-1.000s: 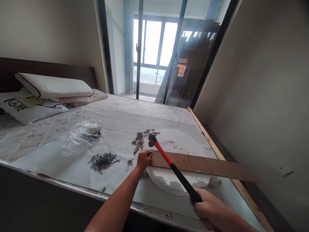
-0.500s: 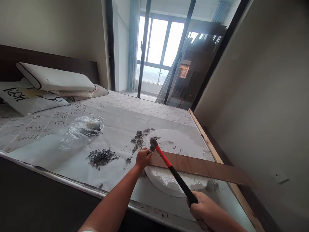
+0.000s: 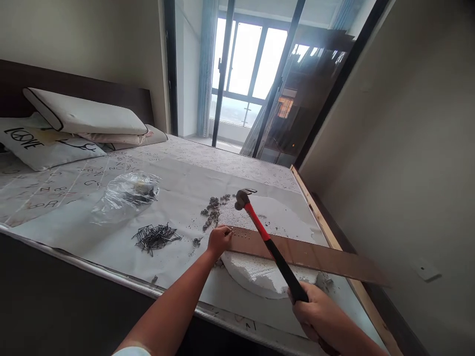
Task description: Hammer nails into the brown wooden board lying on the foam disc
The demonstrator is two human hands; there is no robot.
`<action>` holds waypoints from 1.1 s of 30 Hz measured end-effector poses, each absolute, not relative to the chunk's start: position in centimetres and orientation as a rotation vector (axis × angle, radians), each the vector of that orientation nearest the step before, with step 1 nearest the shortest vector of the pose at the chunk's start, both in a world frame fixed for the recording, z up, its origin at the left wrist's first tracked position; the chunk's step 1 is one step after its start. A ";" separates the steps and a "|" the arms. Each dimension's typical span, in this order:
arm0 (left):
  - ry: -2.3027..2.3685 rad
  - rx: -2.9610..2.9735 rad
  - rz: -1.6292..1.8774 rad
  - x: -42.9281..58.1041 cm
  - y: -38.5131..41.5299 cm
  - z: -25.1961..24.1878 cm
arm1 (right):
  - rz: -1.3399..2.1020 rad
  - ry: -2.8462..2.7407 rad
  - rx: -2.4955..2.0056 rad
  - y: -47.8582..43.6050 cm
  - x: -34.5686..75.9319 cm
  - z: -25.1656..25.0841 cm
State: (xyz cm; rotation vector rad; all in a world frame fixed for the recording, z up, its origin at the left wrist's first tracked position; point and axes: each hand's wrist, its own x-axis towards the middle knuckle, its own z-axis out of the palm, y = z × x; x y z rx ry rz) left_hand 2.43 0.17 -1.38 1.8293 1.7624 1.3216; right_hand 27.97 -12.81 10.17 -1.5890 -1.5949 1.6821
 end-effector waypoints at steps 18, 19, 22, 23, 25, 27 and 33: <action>1.674 1.744 1.267 1.7 0.1 -0.9 | 1.772 -1.621 -1.698 -12.7 28.1 7.7; 1.668 1.677 1.292 1.5 0.1 -0.8 | 1.766 -1.621 -1.685 -12.6 28.2 7.6; 1.664 1.367 1.409 0.7 0.2 -0.5 | 1.733 -1.583 -1.611 -12.6 28.6 8.3; 1.647 1.264 1.454 0.4 0.3 -0.5 | 1.714 -1.575 -1.611 -12.7 28.6 8.5; 1.608 1.115 1.538 -0.3 0.5 -0.6 | 1.669 -1.576 -1.656 -12.7 28.3 8.6; 1.612 1.049 1.584 -0.9 0.6 -0.7 | 1.675 -1.604 -1.722 -12.7 27.8 7.9; 1.990 1.138 1.311 -3.2 0.1 -0.9 | 1.779 -1.517 -1.563 -13.7 27.2 5.8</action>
